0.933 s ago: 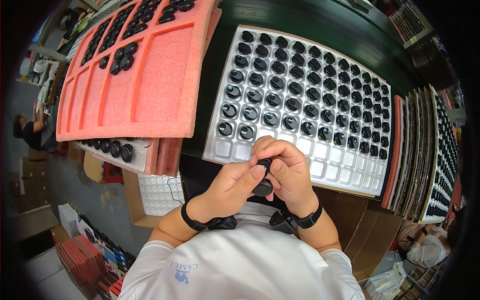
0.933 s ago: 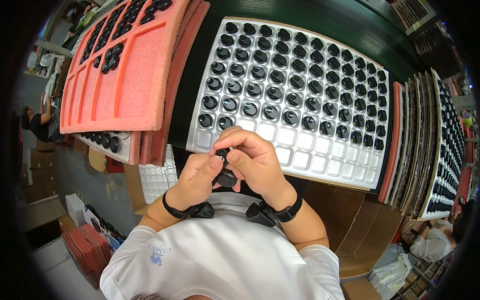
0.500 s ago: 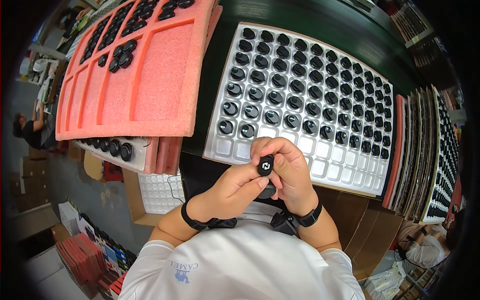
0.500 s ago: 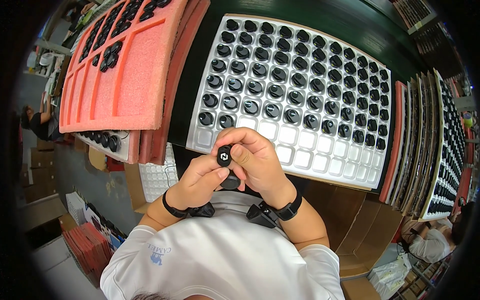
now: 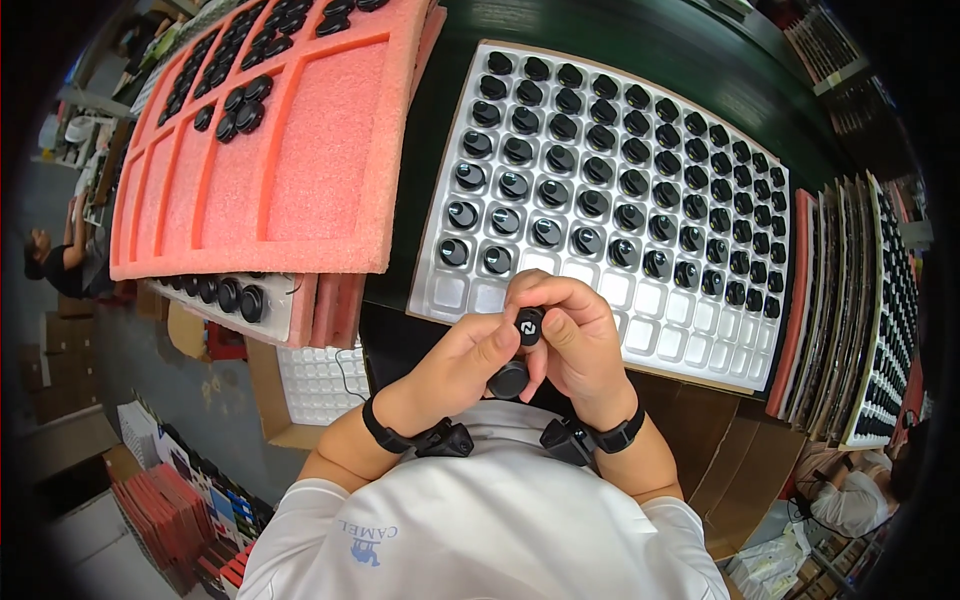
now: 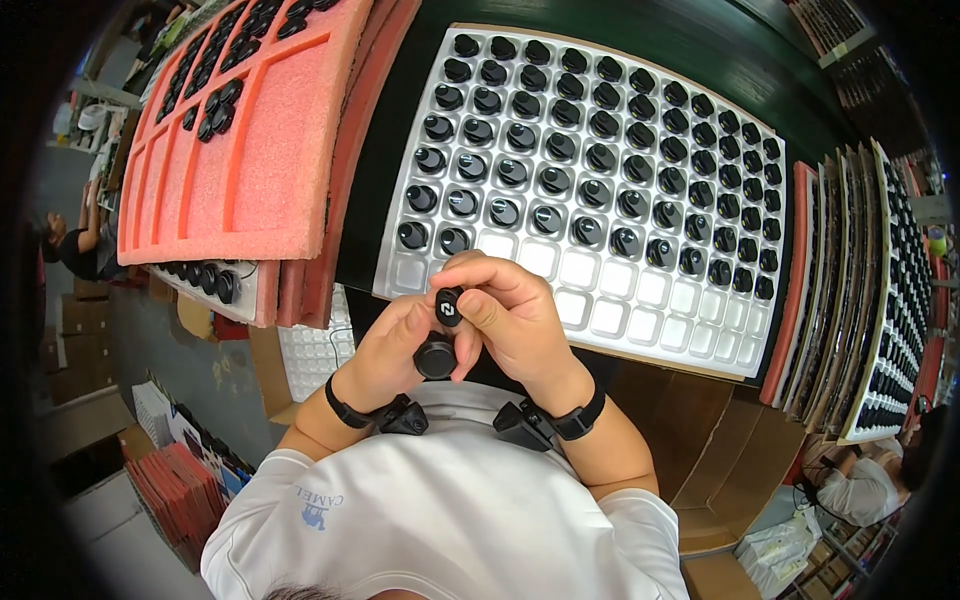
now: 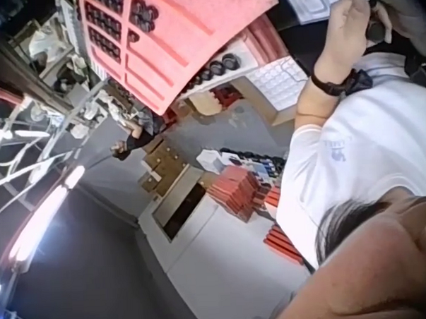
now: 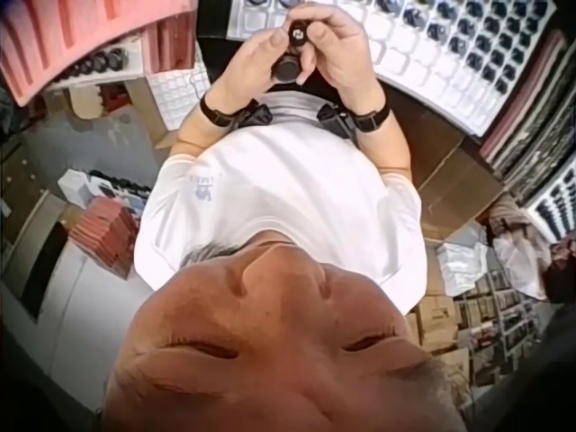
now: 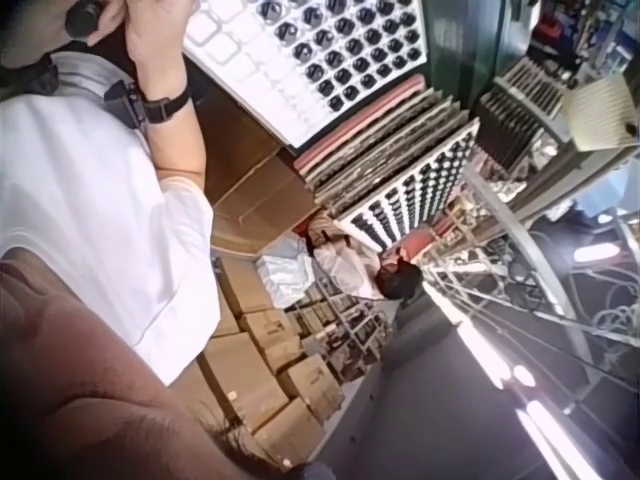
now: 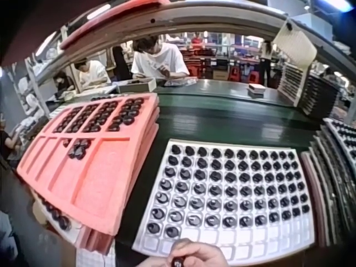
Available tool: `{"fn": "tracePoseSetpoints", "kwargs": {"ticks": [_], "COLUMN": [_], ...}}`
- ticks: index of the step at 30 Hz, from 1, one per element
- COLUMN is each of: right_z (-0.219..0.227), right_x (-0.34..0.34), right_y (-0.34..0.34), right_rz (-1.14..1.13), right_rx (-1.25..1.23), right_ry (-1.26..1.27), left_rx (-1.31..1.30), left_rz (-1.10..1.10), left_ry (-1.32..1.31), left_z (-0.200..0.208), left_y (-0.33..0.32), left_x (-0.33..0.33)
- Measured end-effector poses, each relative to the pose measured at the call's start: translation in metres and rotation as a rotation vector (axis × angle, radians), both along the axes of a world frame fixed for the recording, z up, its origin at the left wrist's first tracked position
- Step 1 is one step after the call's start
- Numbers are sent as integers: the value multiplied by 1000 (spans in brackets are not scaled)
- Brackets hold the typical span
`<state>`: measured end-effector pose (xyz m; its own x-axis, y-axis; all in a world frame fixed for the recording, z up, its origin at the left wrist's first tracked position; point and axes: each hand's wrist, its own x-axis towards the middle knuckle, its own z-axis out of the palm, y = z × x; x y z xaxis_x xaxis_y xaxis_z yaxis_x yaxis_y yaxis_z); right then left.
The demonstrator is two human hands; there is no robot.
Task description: The person picks up a black component from a white tray, joins it with a second piece from a pink foam board, and places the assembled unit back into the white tray. They also reach for a bundle of black components from a shelf and set them onto the foam board.
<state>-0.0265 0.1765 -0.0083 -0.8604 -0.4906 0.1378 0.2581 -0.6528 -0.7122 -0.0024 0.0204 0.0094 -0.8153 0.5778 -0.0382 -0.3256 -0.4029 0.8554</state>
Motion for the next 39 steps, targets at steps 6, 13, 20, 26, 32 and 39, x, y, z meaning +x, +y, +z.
{"fn": "tracePoseSetpoints", "kwargs": {"ticks": [6,13,20,26,32,39], "right_z": [1,3,-5,-3,-4,-7], "right_x": [2,1,2,4,2,-5], "right_y": [-4,-4,-7,-10,-6,1], "right_rz": [-40,-150,-93,-93,-80,-70], "right_rx": [-7,246,49,13,133,-34], "right_ry": [-66,81,-93,-165,-65,-203], "left_rx": [-22,-100,-128,-241,-83,-111], "left_rz": [112,184,209,145,206,252], "left_ry": [-41,-22,-10,63,-31,143], "left_z": [-1,2,0,-6,-4,-10], "left_y": [4,7,7,0,6,8], "left_x": [-2,-6,-4,-3,-6,-6]}}
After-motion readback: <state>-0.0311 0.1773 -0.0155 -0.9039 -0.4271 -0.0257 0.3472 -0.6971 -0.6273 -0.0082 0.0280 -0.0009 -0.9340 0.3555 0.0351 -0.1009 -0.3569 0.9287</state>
